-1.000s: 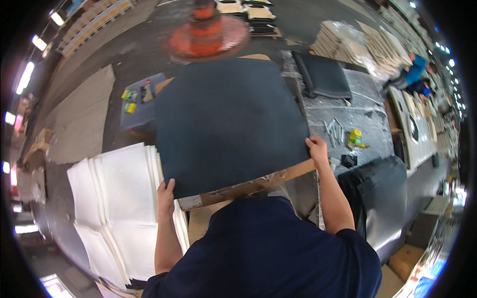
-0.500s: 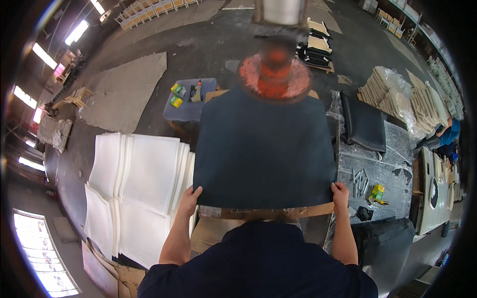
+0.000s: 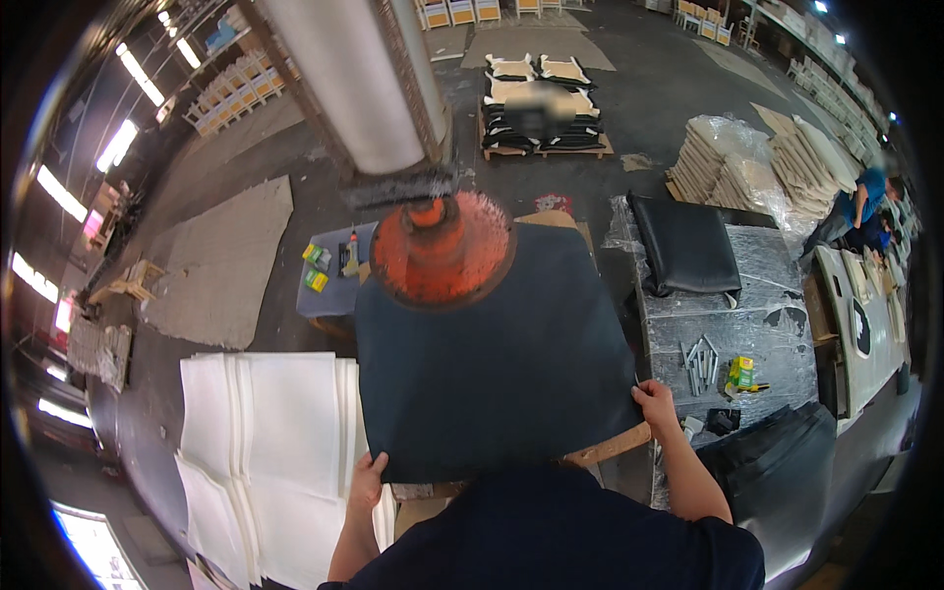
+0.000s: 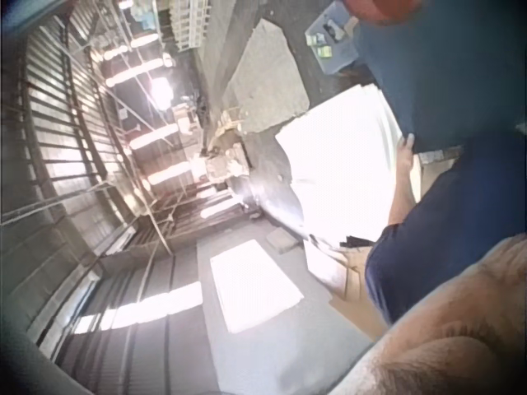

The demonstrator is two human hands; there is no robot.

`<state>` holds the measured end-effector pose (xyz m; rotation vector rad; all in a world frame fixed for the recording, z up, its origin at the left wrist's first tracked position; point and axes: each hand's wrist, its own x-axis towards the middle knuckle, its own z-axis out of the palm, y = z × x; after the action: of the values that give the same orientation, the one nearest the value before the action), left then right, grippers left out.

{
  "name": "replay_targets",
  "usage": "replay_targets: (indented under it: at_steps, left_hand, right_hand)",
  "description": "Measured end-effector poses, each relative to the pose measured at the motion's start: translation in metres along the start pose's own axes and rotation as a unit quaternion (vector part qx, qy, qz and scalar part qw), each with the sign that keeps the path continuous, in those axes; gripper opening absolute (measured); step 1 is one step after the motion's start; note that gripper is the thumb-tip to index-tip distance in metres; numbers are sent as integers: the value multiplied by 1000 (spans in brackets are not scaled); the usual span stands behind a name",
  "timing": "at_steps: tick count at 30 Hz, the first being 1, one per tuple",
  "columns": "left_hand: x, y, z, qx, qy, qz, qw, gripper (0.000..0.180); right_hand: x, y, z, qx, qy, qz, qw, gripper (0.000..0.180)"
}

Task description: The person staples white fabric and black leather onto a chair seat base using a pneumatic staple gun. They flip the seat to inspect the finish, then place a protective sheet over the base and continue stapling the fabric edges.

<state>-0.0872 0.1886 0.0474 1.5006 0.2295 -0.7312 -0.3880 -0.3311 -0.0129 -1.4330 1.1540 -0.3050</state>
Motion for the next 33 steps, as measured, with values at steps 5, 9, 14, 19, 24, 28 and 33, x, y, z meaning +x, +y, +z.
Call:
replay_targets:
  at_steps: [5,9,14,19,24,28,33]
  left_hand:
    - [8,3,-8,-11,-45,-17,999,32]
    - [15,-6,-9,34,-17,-36,999,34]
    - [12,-23,-25,19,-32,-43,998,36]
    - [16,-30,-26,-3,-37,-37,999,35]
    - [15,-34,-25,-30,-23,-22,999,34]
    - [6,-26,-29,136,64,-19,988,34]
    - [0,1,47,494,206,331,777,38]
  right_hand:
    - [5,5,-6,-3,-29,6,1000,13]
    - [5,9,-9,-60,-12,-11,998,13]
    - [-3,-1,-4,-25,-24,7,999,14]
    - [-1,-2,-5,18,-23,14,999,12]
    - [3,-4,-3,12,-27,-2,1000,12]
    - [4,-5,-1,-7,-37,12,999,13]
    - [4,9,-11,10,-28,12,999,13]
